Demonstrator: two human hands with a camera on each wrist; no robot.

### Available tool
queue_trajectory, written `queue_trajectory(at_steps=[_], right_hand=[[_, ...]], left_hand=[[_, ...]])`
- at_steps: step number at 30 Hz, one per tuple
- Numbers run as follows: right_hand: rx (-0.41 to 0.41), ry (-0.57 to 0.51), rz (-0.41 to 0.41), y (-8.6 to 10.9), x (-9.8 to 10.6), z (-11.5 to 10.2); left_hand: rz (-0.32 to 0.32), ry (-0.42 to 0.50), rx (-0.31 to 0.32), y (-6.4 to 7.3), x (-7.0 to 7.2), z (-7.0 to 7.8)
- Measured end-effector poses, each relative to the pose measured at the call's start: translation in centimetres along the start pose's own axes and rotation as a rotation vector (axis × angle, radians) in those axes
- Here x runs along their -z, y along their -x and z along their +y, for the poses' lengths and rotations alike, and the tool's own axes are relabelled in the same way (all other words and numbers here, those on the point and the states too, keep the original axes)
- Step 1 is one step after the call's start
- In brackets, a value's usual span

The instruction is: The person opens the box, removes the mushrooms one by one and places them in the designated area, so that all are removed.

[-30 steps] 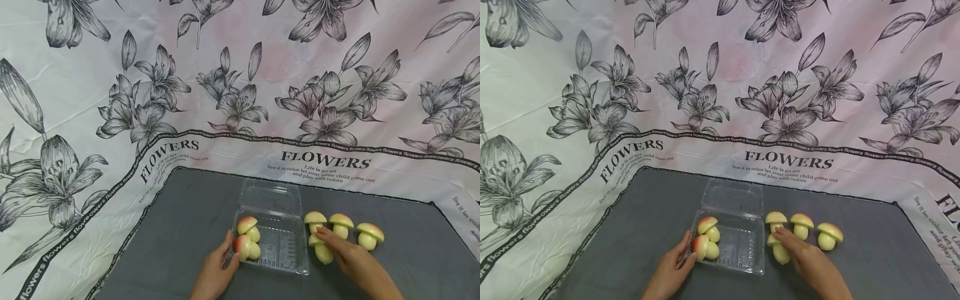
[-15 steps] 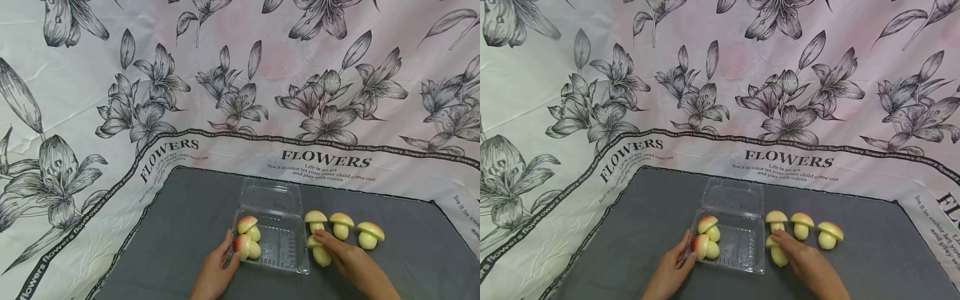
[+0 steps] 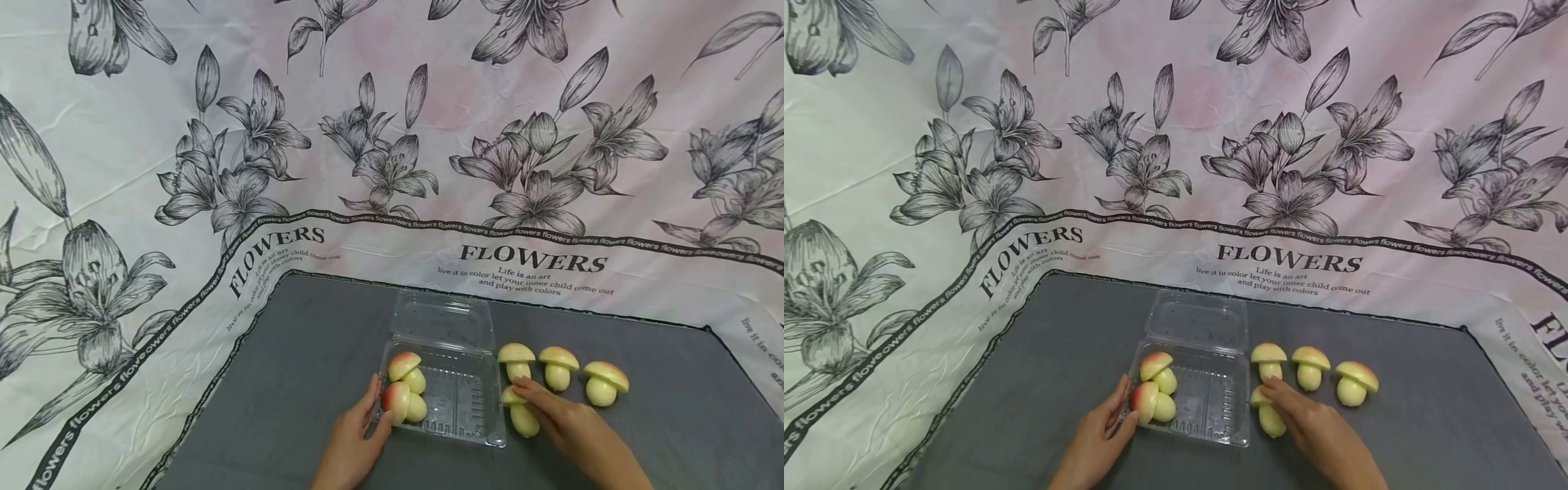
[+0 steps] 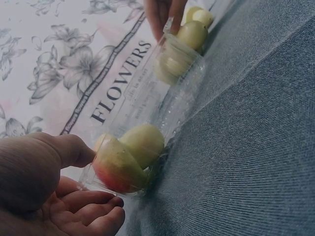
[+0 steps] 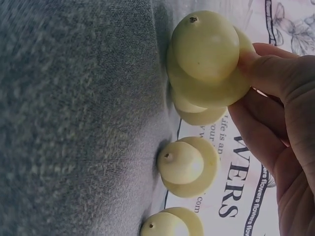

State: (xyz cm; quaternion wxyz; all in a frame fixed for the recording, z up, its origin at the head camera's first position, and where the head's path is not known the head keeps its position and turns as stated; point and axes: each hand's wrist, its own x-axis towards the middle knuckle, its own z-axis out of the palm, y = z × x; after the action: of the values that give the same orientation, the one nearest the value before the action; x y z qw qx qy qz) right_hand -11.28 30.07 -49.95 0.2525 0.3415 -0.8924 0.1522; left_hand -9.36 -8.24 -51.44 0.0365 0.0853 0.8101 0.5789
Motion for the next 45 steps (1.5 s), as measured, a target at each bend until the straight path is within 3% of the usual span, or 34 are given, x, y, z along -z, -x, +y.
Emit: queue_trajectory(at_steps=[7, 21, 27, 37, 45], right_hand=[[0.004, -0.045, 0.029, 0.1, 0.0, -0.1], [0.025, -0.022, 0.005, 0.0, 0.6, -0.4], [0.042, 0.001, 0.040, -0.2, 1.0, -0.4], [0.014, -0.081, 0.050, -0.8, 1.5, -0.7], [0.049, 0.015, 0.102, -2.3, 1.7, -0.8]], left_hand=[[-0.008, -0.001, 0.012, 0.1, 0.1, 0.0], [-0.005, 0.002, 0.010, 0.1, 0.0, 0.0], [-0.019, 0.005, 0.011, 0.1, 0.1, 0.2], [-0.019, 0.005, 0.006, 0.2, 0.2, 0.1], [-0.010, 0.005, -0.014, 0.3, 0.2, 0.1]])
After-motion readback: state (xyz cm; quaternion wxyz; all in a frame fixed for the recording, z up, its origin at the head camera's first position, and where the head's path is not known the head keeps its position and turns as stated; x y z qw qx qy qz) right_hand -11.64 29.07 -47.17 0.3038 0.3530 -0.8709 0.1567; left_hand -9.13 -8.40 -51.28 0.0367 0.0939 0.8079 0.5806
